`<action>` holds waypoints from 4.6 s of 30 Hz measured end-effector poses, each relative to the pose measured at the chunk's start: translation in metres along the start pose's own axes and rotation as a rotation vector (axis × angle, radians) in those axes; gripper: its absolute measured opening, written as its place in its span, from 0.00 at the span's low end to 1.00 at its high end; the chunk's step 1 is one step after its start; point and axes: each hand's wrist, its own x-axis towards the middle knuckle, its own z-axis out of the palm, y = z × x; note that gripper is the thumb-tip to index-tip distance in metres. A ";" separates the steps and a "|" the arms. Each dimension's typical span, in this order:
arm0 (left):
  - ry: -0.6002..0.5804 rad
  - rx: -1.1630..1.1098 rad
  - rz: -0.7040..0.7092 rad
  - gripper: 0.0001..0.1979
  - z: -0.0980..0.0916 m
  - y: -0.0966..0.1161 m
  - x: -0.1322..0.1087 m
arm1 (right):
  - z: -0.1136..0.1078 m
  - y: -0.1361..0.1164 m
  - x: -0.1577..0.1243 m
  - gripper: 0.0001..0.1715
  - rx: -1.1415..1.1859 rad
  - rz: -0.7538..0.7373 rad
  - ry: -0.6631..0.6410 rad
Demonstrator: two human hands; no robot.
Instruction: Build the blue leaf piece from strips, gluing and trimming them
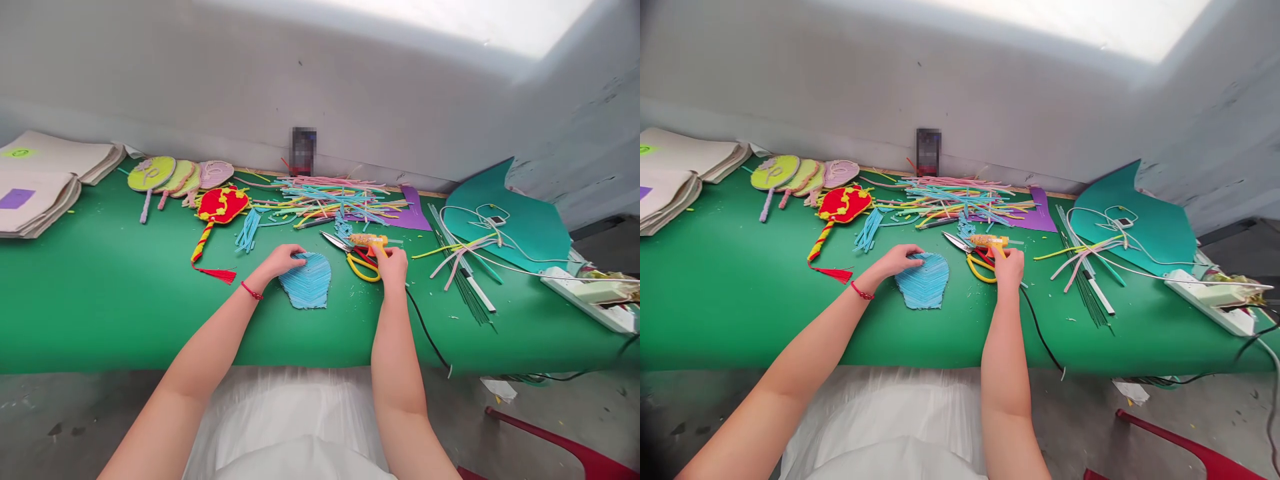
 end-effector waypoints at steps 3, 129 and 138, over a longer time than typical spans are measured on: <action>0.006 0.007 0.000 0.17 0.000 -0.001 0.001 | -0.001 0.005 0.007 0.23 0.024 0.015 0.173; 1.044 -0.459 0.257 0.22 -0.004 0.048 -0.018 | 0.022 -0.056 -0.035 0.25 0.724 0.042 -0.158; 0.959 -0.393 0.283 0.18 0.001 0.049 -0.020 | 0.017 -0.063 -0.039 0.22 0.823 0.066 -0.185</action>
